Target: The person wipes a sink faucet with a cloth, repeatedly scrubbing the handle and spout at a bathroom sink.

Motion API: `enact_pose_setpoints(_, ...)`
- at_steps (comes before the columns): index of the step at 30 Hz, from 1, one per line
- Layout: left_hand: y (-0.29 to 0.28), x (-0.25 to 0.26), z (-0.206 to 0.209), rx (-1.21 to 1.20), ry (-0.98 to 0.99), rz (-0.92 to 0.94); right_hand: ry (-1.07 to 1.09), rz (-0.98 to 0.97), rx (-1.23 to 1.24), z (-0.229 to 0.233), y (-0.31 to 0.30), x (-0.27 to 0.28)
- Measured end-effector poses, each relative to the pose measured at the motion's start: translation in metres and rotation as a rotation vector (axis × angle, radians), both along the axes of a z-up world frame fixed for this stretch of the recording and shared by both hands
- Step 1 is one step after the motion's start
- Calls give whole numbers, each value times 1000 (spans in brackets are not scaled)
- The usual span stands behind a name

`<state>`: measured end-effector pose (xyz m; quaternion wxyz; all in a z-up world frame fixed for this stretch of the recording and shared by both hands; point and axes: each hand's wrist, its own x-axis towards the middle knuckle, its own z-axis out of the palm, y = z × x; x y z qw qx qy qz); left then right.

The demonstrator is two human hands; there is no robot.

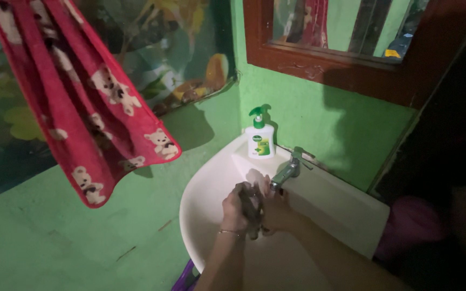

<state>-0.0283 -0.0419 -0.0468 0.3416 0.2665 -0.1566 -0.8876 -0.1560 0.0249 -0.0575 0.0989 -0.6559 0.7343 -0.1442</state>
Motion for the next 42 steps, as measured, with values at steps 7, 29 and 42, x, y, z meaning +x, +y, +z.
enact_pose_setpoints(7, 1, 16, 4, 6, 14, -119, 334, 278, -71, 76, 37, 32)
enact_pose_setpoints(29, -20, -84, -76, -54, -575, 56, -1297, -310, 201, 25, 54, -23)
enact_pose_setpoints(42, 2, -63, -81, 153, -32, -106, -1017, -272, 70, 25, 11, -49)
